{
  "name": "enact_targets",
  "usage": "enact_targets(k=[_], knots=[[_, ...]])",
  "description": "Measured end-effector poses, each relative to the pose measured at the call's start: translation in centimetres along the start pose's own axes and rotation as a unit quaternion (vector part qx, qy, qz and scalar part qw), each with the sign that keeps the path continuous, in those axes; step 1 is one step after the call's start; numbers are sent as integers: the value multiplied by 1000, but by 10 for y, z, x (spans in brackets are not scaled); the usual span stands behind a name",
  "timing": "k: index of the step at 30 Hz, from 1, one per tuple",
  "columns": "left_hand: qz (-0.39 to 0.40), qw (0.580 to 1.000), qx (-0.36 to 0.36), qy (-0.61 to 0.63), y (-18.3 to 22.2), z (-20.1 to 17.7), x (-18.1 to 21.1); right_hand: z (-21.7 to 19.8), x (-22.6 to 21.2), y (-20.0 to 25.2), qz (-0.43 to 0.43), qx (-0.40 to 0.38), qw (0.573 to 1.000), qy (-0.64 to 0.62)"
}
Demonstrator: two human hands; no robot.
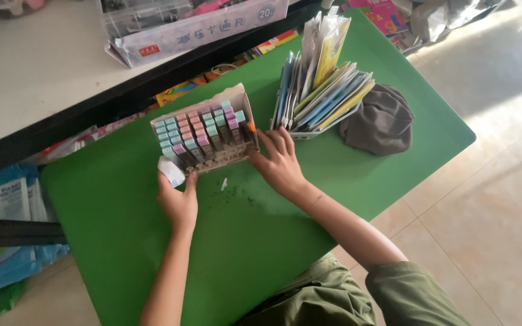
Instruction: Cleaning and wiping various stationery and toy products with a cloth at a table.
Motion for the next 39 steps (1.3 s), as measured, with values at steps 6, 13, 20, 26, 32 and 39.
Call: enact_targets(k=[6,13,20,26,32,39], knots=[[178,969,121,-124,34,6,73,-63,34,33,-39,7,999,-22],[334,917,-137,-169,20,110,151,-112,133,57,90,99,991,33],[390,878,-167,-221,-22,197,174,-115,161,36,40,22,999,20],[390,886,-150,-200,-53,202,153,-109,171,15,-10,-20,1000,10],[369,896,-154,-195,-60,182,164,-108,164,-1,-28,-36,999,-18],[345,894,-153,-241,-48,195,155,-100,155,1,-70,-1,997,-12]])
Point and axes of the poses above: each hand's wrist, its own y-axis away from the middle knuckle, its own z-axis out of the palm, x = y × z, the point moved 5 cm from there along -y, towards the middle knuckle, and after that the axes turned 15 degrees about -x, right-handed, at the moved point
